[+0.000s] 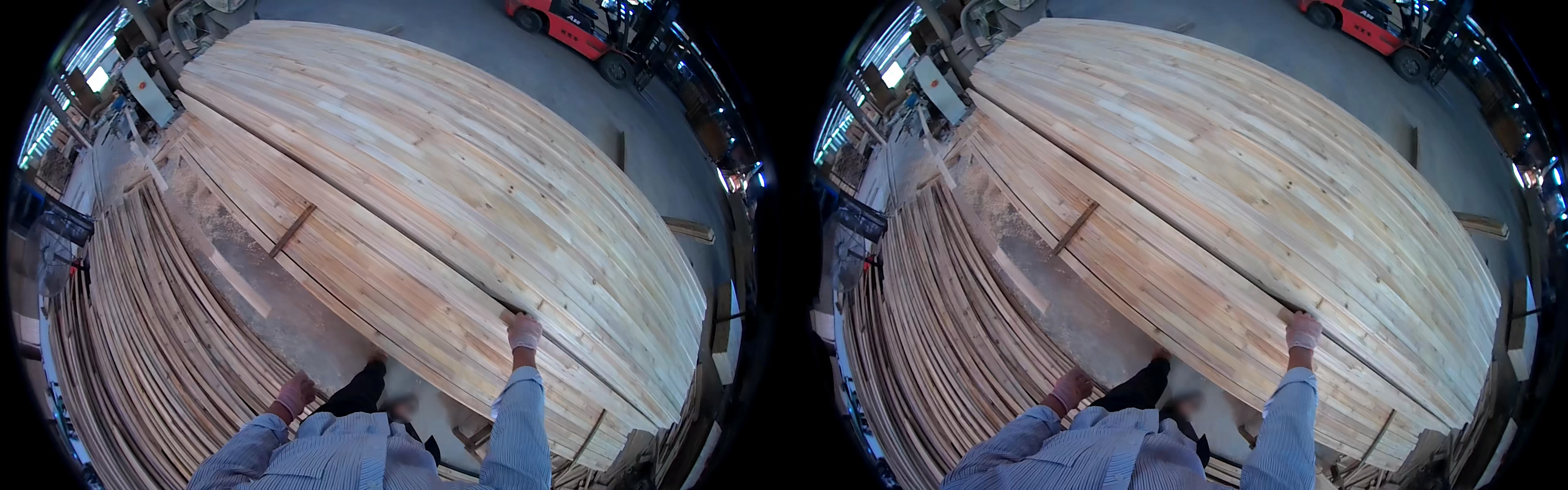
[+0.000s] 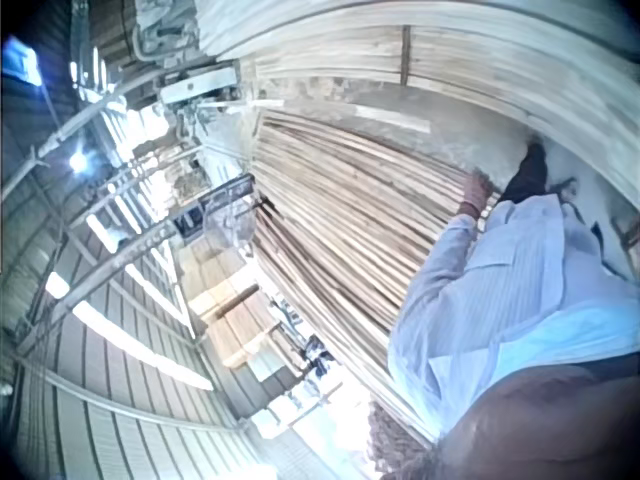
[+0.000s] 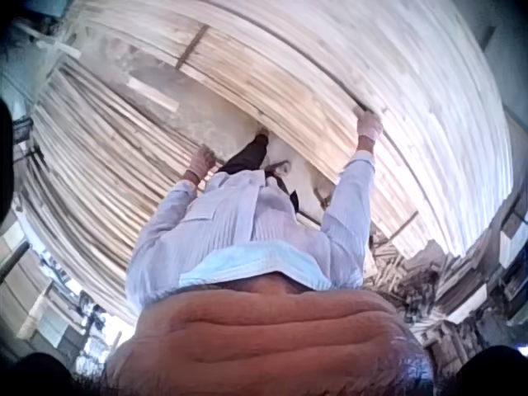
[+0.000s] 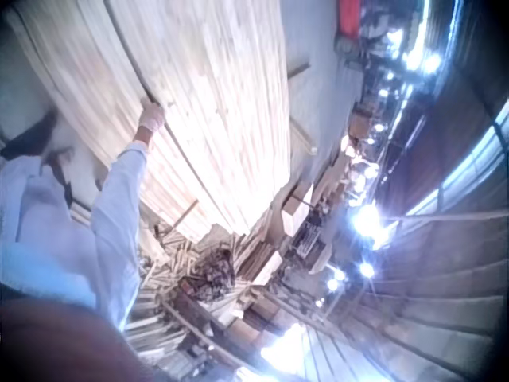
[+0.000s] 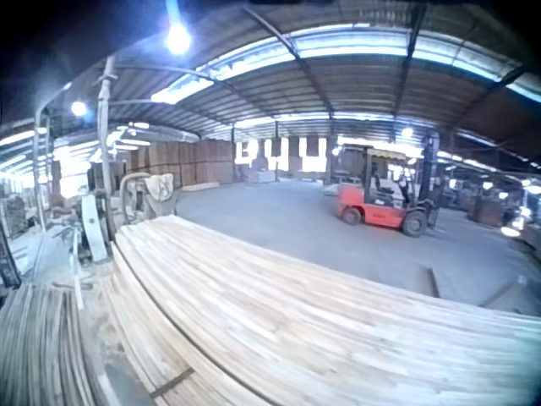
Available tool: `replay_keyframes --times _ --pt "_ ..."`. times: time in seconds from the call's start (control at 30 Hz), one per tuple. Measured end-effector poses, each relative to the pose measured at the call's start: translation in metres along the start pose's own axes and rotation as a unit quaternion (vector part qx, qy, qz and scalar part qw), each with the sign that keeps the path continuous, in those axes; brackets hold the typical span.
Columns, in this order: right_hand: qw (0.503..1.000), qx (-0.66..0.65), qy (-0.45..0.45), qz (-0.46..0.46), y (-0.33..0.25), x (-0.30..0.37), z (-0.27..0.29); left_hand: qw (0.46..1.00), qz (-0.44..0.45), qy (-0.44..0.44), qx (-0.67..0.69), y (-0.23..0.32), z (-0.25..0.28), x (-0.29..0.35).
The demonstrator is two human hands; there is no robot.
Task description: The person repeatedly picks up long, thin wooden planks from a pile and places them onto a larger stack of similar planks. The action is performed by hand, with the person moving back and forth to gather and stack the wood.
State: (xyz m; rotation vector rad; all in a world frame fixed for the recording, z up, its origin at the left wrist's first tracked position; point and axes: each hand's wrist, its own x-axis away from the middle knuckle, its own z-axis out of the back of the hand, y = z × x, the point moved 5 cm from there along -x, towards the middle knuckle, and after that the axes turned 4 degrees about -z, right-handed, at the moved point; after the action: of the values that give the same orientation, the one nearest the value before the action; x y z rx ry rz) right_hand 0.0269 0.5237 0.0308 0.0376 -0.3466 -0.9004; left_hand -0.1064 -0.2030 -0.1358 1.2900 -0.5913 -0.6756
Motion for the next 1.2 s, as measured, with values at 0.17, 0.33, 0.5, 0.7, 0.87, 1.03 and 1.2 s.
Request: replay_keyframes --times 0.17,0.33,0.5,0.7,0.87,1.03,1.2 --pt "0.998 0.027 0.005 0.062 0.011 0.034 0.018 0.795 0.400 0.147 0.431 0.092 -0.060 -0.037" --pt "0.979 -0.077 0.054 0.183 0.013 0.137 0.019 0.809 0.388 0.132 0.421 0.119 -0.099 -0.069" --pt "0.966 -0.210 -0.014 0.147 -0.011 0.262 -0.004 0.998 0.014 -0.052 -0.011 0.156 -0.146 -0.110" --pt "0.911 -0.340 -0.176 0.156 -0.045 0.379 0.002 0.952 0.116 0.034 0.281 0.131 -0.204 -0.112" --pt "0.900 -0.381 -0.132 0.166 0.010 0.417 -0.041 0.778 0.367 0.156 0.485 0.133 -0.213 -0.098" --pt "0.971 -0.157 -0.150 0.102 0.141 0.468 -0.140 0.785 0.403 0.201 0.425 0.130 -0.209 -0.105" --pt "0.955 0.107 -0.233 0.151 0.238 0.515 -0.226 0.791 0.387 0.224 0.418 0.136 -0.217 -0.100"
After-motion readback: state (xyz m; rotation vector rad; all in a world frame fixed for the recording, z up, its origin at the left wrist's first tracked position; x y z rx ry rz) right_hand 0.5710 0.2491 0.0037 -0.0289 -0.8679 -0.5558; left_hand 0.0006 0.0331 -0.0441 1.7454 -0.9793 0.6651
